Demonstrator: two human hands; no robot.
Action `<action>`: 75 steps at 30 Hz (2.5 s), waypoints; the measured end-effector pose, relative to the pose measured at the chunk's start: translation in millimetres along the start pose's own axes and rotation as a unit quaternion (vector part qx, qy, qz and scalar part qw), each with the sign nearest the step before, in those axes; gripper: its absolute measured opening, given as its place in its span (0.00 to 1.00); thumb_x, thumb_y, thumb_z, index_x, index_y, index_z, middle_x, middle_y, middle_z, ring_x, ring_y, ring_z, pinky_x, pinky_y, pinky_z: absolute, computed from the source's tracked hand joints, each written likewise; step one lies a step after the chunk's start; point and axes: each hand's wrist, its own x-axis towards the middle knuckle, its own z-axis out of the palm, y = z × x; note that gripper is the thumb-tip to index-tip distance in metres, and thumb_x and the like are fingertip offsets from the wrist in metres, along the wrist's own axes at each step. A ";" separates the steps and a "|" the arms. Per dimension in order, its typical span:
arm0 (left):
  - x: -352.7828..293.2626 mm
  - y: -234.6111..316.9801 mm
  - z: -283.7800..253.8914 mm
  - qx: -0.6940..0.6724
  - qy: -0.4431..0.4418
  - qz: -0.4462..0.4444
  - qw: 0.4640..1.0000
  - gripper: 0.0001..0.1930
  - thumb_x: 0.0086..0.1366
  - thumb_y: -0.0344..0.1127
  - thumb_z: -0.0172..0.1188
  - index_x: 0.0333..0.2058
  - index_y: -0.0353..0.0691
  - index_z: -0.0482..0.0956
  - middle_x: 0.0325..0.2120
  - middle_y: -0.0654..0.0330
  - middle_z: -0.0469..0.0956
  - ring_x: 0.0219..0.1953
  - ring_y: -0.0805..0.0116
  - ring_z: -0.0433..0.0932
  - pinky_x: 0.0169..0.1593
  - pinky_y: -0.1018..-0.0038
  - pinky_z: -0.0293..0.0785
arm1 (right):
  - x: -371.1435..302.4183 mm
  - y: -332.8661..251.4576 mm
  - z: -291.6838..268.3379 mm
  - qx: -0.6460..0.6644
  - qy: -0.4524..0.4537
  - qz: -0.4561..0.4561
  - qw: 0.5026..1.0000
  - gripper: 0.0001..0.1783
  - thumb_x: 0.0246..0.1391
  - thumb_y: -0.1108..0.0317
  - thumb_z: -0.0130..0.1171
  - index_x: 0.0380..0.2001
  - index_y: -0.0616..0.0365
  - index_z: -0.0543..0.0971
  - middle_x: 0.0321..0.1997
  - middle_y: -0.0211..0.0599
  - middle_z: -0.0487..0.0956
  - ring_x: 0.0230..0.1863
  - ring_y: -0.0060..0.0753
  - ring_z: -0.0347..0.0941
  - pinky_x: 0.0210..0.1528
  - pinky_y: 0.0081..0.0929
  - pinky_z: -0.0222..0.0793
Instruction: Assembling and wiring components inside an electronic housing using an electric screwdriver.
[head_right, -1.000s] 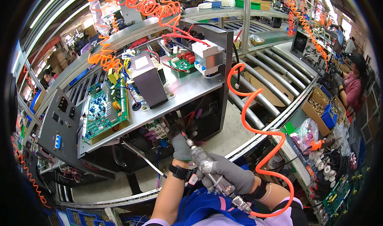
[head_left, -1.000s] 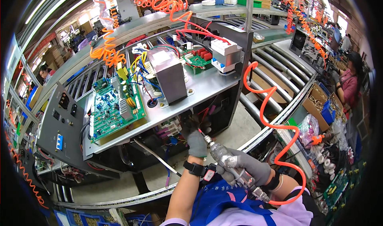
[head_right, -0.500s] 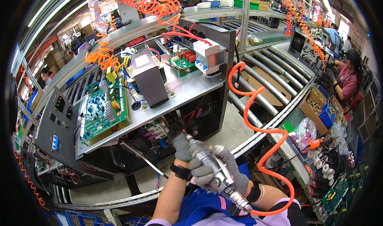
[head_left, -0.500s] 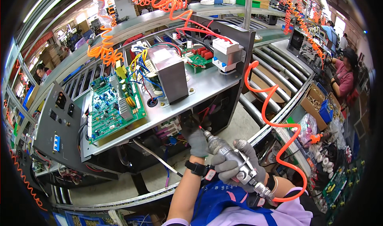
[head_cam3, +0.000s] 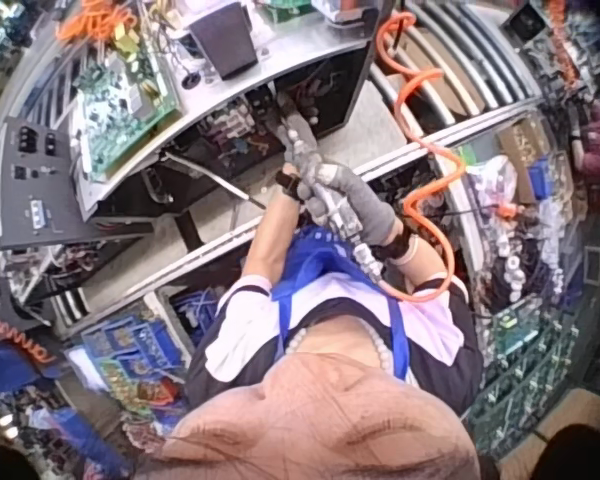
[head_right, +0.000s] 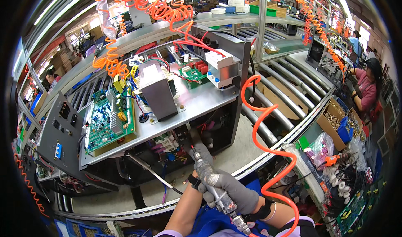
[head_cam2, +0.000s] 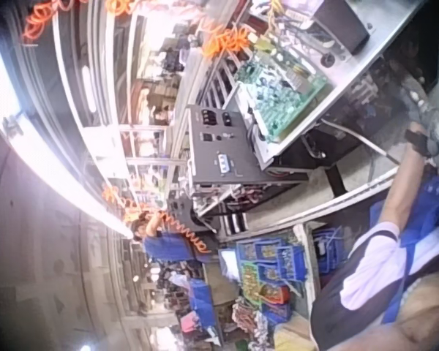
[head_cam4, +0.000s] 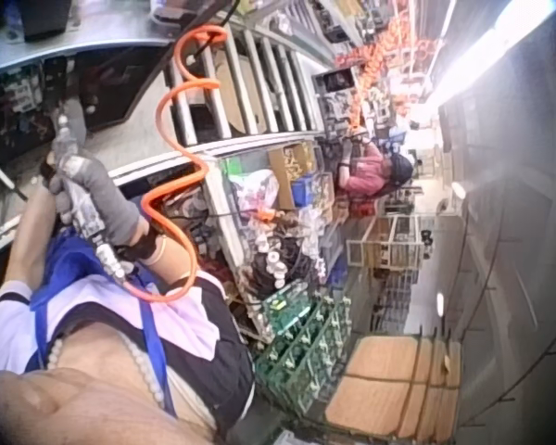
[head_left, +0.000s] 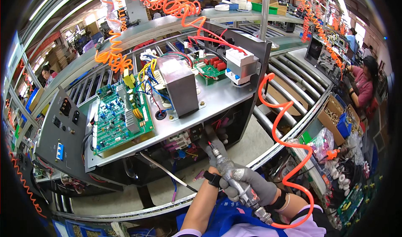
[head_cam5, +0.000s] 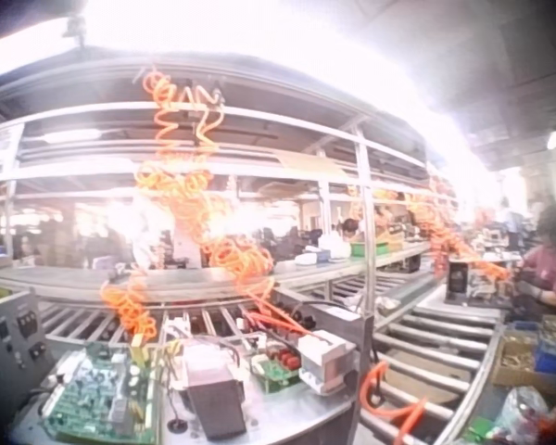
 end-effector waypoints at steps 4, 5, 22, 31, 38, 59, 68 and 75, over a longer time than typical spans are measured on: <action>12.9 -7.1 23.8 0.002 -0.012 0.004 1.000 0.15 0.68 0.44 0.54 0.41 0.37 0.73 0.26 0.58 0.81 0.20 0.69 0.79 0.19 0.79 0.73 | 4.1 5.7 -10.8 -0.073 0.002 -0.019 0.997 0.29 0.52 0.61 0.53 0.57 0.59 0.62 0.32 0.35 0.73 0.21 0.23 0.72 0.21 0.20 0.70; -12.1 2.0 -11.9 0.003 -0.017 0.002 1.000 0.15 0.68 0.44 0.54 0.41 0.37 0.73 0.26 0.58 0.81 0.20 0.69 0.79 0.19 0.79 0.73 | 5.2 7.6 -9.4 -0.078 0.006 -0.027 0.997 0.32 0.50 0.62 0.54 0.58 0.59 0.60 0.31 0.35 0.73 0.20 0.24 0.72 0.20 0.20 0.70; -5.1 -10.3 -27.2 0.039 -0.075 -0.012 0.996 0.14 0.67 0.42 0.54 0.42 0.36 0.74 0.27 0.58 0.81 0.21 0.69 0.79 0.19 0.79 0.73 | 12.6 7.1 -23.1 -0.129 -0.027 -0.046 0.990 0.31 0.47 0.64 0.56 0.54 0.60 0.61 0.32 0.37 0.73 0.21 0.25 0.73 0.21 0.20 0.72; 1.1 -12.1 -27.3 0.049 -0.063 -0.008 0.997 0.14 0.67 0.42 0.54 0.42 0.36 0.74 0.27 0.59 0.81 0.22 0.69 0.79 0.20 0.80 0.73 | 12.5 8.8 -20.0 -0.155 0.010 -0.050 0.987 0.24 0.49 0.60 0.55 0.47 0.61 0.66 0.26 0.35 0.73 0.18 0.25 0.72 0.19 0.20 0.70; 18.8 10.4 -20.5 0.066 -0.035 0.017 0.997 0.14 0.66 0.38 0.55 0.45 0.35 0.74 0.31 0.58 0.81 0.26 0.70 0.80 0.23 0.79 0.75 | 11.2 10.5 -17.5 -0.141 0.011 -0.073 0.987 0.27 0.48 0.57 0.57 0.48 0.59 0.66 0.30 0.35 0.74 0.21 0.24 0.72 0.21 0.20 0.70; -42.0 0.7 -48.5 0.725 -0.148 0.001 0.673 0.16 0.57 0.35 0.55 0.45 0.48 0.77 0.38 0.50 0.78 0.40 0.48 0.77 0.44 0.56 0.73 | -84.0 60.6 -104.1 0.021 0.043 0.011 0.999 0.40 0.41 0.59 0.63 0.58 0.57 0.61 0.32 0.39 0.74 0.23 0.26 0.72 0.24 0.21 0.71; -56.5 22.9 -62.5 0.732 -0.110 0.079 0.668 0.15 0.57 0.34 0.55 0.45 0.47 0.76 0.32 0.49 0.78 0.35 0.46 0.78 0.39 0.54 0.74 | -90.7 64.3 -124.4 0.020 0.044 -0.008 0.999 0.35 0.42 0.59 0.62 0.54 0.58 0.64 0.32 0.38 0.75 0.22 0.26 0.73 0.23 0.21 0.71; -74.6 82.4 -145.8 0.786 0.028 0.020 0.618 0.13 0.55 0.35 0.58 0.41 0.48 0.80 0.35 0.51 0.78 0.39 0.48 0.77 0.43 0.57 0.72 | -67.6 58.0 -120.3 -0.002 -0.008 0.044 0.999 0.36 0.42 0.61 0.61 0.56 0.60 0.62 0.32 0.39 0.74 0.22 0.26 0.72 0.23 0.21 0.69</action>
